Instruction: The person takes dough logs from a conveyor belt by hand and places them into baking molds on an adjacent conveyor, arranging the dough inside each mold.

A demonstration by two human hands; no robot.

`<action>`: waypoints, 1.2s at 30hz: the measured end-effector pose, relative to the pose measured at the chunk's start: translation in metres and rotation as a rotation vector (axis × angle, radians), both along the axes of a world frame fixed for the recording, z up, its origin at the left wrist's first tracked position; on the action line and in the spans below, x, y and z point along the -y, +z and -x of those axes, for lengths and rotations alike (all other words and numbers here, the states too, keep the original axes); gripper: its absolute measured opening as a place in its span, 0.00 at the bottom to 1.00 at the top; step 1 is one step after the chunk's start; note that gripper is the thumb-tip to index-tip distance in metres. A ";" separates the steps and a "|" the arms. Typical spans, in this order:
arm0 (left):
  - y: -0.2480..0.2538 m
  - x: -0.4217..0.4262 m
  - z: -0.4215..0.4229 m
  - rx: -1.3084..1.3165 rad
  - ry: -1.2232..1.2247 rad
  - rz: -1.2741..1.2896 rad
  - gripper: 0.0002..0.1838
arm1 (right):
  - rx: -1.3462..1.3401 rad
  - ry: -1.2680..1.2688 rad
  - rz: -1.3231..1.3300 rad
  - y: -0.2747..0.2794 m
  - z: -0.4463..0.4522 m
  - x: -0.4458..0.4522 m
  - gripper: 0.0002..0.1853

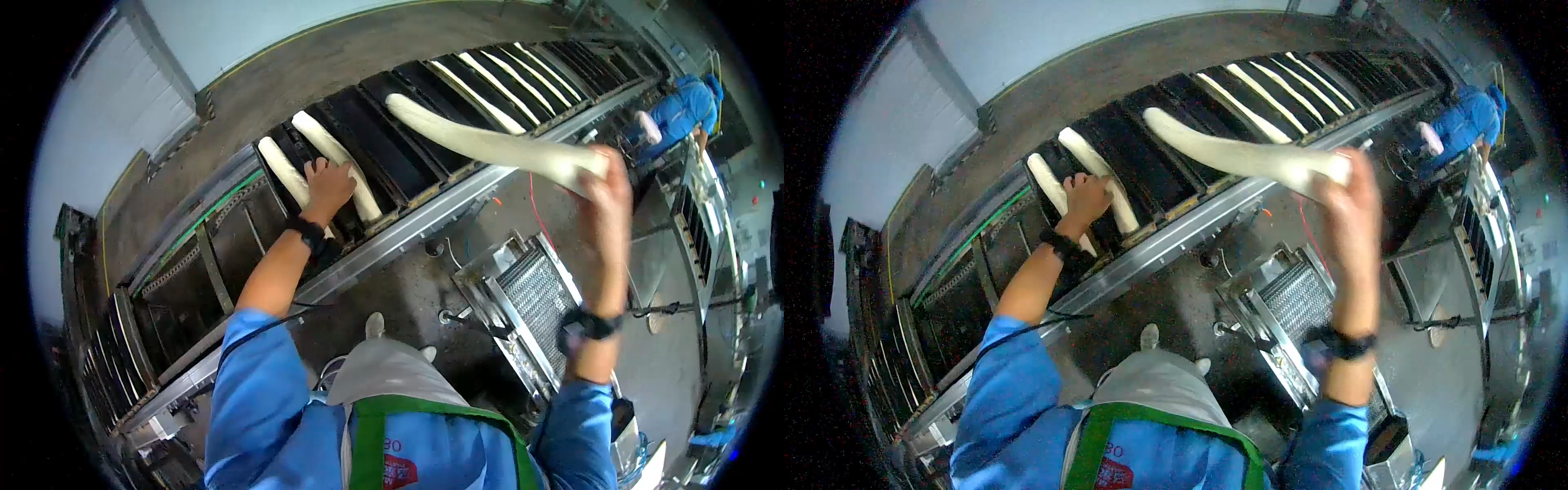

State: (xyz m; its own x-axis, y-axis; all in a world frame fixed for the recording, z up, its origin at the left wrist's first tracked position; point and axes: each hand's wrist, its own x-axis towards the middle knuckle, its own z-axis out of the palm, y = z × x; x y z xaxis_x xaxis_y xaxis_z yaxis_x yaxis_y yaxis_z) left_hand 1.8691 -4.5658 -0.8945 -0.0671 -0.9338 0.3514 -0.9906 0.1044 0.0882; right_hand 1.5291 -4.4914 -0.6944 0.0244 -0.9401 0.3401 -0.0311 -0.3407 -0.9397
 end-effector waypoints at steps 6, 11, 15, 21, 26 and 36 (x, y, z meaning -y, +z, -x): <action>-0.010 0.018 -0.023 -0.007 0.206 -0.273 0.16 | -0.977 0.389 0.058 -0.180 -0.103 0.068 0.31; 0.011 -0.006 -0.042 -0.170 0.256 -0.629 0.19 | -0.848 0.305 0.062 -0.195 -0.084 0.033 0.25; -0.043 -0.050 -0.017 0.085 0.219 0.117 0.20 | -0.821 0.312 -0.056 -0.189 -0.029 0.005 0.20; -0.023 -0.080 -0.012 -0.167 0.423 -0.264 0.15 | -0.790 0.134 -0.283 -0.217 0.091 -0.059 0.20; -0.040 -0.081 -0.033 -0.187 0.497 -0.302 0.14 | -1.094 -0.317 -0.491 -0.276 0.212 -0.148 0.26; -0.081 -0.054 -0.034 -0.336 0.532 -0.272 0.13 | -1.496 -0.806 -1.359 -0.290 0.309 -0.332 0.30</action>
